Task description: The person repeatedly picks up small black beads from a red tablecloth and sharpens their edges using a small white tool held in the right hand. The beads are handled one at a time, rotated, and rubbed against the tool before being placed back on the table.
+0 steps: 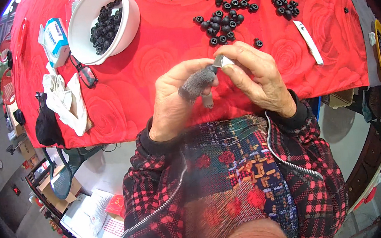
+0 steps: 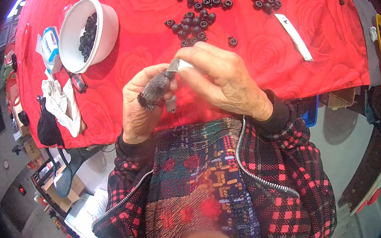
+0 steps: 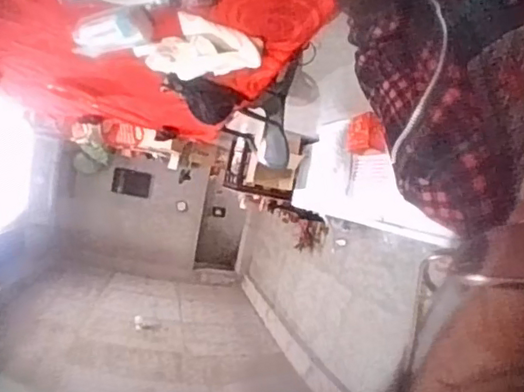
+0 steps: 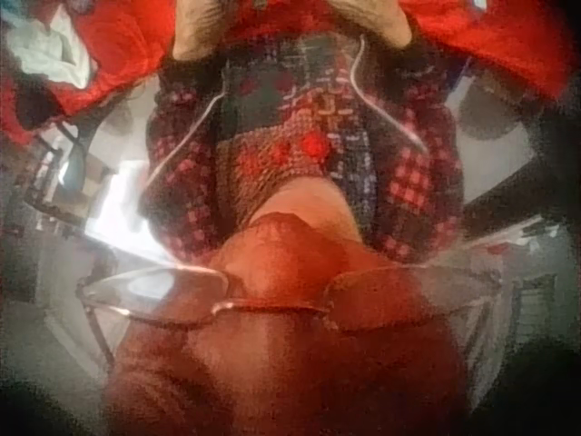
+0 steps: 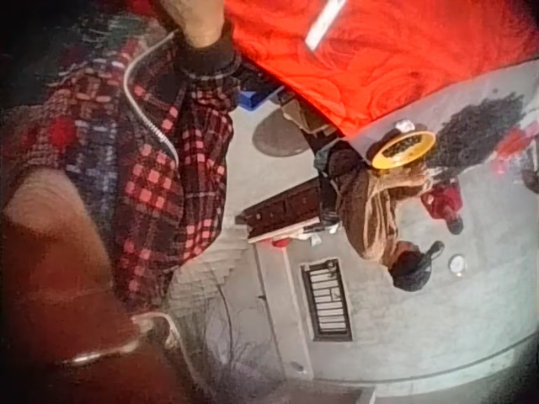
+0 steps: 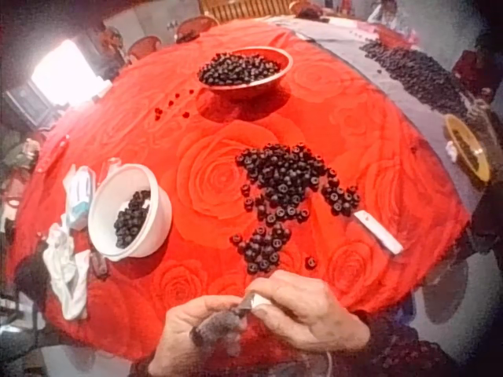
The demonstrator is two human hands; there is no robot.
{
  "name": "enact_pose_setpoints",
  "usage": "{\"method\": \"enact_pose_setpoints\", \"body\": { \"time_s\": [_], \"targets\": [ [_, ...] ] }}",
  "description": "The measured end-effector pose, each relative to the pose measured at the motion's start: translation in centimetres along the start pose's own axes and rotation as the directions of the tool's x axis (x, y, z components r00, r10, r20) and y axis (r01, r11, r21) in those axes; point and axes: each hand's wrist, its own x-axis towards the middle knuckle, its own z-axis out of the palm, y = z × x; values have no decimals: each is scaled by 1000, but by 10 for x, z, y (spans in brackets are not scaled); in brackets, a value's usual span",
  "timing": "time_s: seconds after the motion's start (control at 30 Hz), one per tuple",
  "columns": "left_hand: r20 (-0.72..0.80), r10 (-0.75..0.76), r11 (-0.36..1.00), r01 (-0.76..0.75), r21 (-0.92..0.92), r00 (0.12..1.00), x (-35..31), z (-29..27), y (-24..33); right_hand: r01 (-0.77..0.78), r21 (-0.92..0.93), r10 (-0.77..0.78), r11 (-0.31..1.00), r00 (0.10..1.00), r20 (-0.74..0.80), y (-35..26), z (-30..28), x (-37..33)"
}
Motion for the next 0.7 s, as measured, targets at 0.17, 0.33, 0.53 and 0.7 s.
{"method": "enact_pose_setpoints", "body": {
  "time_s": [0.17, 0.33, 0.53, 0.7],
  "targets": [
    [6, 13, 1000, -13, -23, 1000, 2, -4, -4, 4, -9, -4, 1000, 1000, -4, 1, 1, 3],
    [-16, 77, 991, -74, 115, 997, 1, -5, -3, 6, -21, -6, 1000, 1000, 13, 0, 0, 7],
    [-12, 119, 984, -116, 136, 993, 0, -6, -4, -35, -29, 36, 999, 998, 42, -3, -2, 9],
    [5, 102, 990, -102, 97, 995, 1, -7, -4, -29, -39, 31, 999, 998, 49, -1, -2, 9]
  ]
}}
